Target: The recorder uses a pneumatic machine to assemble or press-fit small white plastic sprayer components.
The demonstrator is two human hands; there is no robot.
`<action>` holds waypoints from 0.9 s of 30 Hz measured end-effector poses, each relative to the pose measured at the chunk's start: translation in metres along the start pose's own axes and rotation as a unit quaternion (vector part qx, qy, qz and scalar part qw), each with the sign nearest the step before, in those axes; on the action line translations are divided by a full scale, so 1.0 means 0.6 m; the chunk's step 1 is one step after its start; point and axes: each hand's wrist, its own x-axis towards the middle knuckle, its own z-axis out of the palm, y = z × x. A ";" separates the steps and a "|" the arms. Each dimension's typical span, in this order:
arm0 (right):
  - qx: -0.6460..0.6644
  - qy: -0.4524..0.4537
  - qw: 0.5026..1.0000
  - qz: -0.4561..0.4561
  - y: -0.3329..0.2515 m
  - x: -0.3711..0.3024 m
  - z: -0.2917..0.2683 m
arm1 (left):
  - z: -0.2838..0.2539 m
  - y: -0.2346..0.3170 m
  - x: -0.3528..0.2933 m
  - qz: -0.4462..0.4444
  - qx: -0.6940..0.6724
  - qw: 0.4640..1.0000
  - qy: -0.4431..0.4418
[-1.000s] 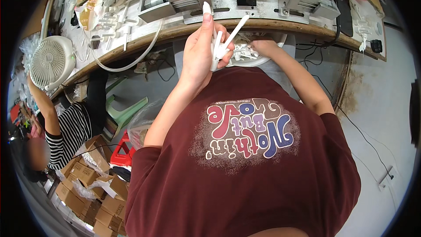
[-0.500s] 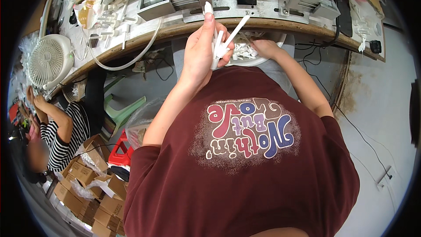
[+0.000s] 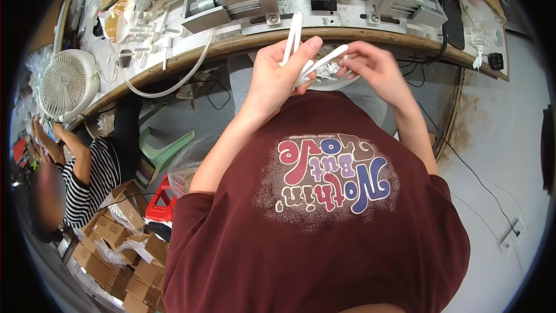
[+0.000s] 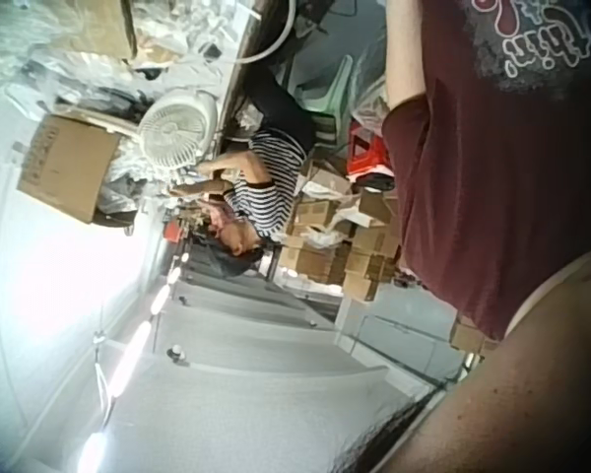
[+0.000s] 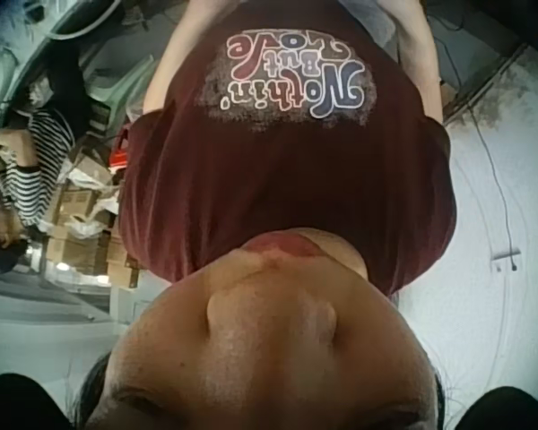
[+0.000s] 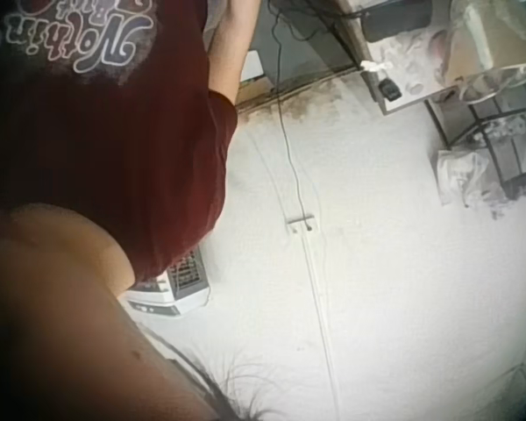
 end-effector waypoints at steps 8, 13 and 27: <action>0.013 0.090 0.980 -0.177 -0.139 -0.043 0.026 | 0.007 -0.001 0.001 0.030 0.107 0.994 0.015; -0.195 0.031 0.936 -0.291 -0.153 -0.015 0.041 | 0.013 0.003 -0.007 0.072 0.122 0.989 0.034; -0.187 -0.013 0.956 -0.226 -0.148 -0.008 0.039 | 0.007 0.005 -0.011 0.076 0.131 0.988 0.008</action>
